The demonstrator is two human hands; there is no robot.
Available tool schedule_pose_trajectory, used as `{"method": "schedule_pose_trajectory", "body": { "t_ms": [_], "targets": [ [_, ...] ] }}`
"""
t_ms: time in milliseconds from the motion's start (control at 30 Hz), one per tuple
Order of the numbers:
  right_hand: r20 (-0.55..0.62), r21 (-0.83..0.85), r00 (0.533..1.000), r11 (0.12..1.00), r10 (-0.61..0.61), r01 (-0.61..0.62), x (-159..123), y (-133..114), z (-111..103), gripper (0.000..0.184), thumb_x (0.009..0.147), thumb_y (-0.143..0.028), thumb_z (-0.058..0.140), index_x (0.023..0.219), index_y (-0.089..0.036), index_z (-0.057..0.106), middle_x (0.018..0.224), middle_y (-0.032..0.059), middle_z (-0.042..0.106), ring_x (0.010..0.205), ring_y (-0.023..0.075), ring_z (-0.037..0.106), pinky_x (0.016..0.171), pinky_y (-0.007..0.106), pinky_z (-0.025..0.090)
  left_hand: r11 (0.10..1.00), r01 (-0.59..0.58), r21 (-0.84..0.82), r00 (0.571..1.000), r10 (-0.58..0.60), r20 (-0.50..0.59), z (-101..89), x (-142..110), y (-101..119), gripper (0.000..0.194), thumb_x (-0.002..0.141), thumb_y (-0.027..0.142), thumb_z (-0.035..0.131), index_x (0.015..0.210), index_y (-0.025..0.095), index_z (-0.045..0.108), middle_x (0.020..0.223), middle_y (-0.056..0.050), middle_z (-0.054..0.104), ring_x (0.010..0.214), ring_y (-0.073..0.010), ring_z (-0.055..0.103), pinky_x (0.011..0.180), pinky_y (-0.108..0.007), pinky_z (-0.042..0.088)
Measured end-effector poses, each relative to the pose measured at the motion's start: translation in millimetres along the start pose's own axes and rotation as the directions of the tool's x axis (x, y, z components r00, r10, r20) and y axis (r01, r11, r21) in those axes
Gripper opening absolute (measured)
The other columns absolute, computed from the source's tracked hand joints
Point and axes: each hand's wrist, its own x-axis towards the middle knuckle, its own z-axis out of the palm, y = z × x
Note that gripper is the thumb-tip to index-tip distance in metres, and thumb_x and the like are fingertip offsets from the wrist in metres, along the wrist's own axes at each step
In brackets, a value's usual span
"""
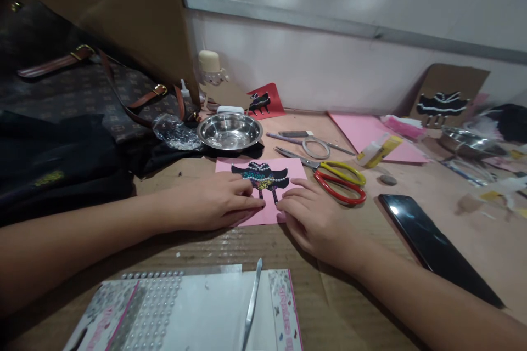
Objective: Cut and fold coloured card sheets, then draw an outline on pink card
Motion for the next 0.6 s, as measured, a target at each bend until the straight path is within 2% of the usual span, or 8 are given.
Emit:
{"method": "schedule_pose_trajectory", "body": {
  "t_ms": [267, 400, 600],
  "targets": [
    [0.017, 0.002, 1.0, 1.0, 0.015, -0.015, -0.3, -3.6, 1.0, 0.01, 0.09, -0.011, 0.057, 0.097, -0.017, 0.061, 0.089, 0.0037, 0.068, 0.085, 0.0169, 0.061, 0.107, 0.048, 0.04, 1.0, 0.017, -0.005, 1.0, -0.017, 0.016, 0.6, -0.1, 0.6, 0.034, 0.101, 0.029, 0.039, 0.118, 0.019, 0.066, 0.094, -0.01, 0.062, 0.077, -0.0208, 0.056, 0.07, -0.034, 0.045],
    [0.002, -0.004, 1.0, 1.0, -0.015, 0.015, 1.2, -5.1, 1.5, 0.011, 0.09, -0.009, 0.056, 0.097, -0.017, 0.06, 0.093, 0.0047, 0.068, 0.09, 0.0182, 0.061, 0.106, 0.049, 0.04, 0.999, 0.023, -0.027, 1.0, -0.023, 0.007, 0.8, 0.2, 0.9, 0.031, 0.099, 0.028, 0.043, 0.117, 0.019, 0.067, 0.094, -0.009, 0.063, 0.078, -0.0208, 0.057, 0.07, -0.034, 0.046],
    [0.001, 0.004, 1.0, 1.0, -0.008, 0.008, 1.0, -3.9, 1.0, 0.012, 0.091, -0.009, 0.054, 0.098, -0.017, 0.06, 0.089, 0.0043, 0.068, 0.085, 0.0177, 0.061, 0.103, 0.048, 0.042, 0.965, 0.168, -0.2, 0.985, -0.161, 0.055, -3.3, 1.3, -3.4, 0.023, 0.095, 0.028, 0.055, 0.112, 0.021, 0.068, 0.102, -0.006, 0.067, 0.086, -0.0187, 0.063, 0.075, -0.029, 0.048]
  ]
}}
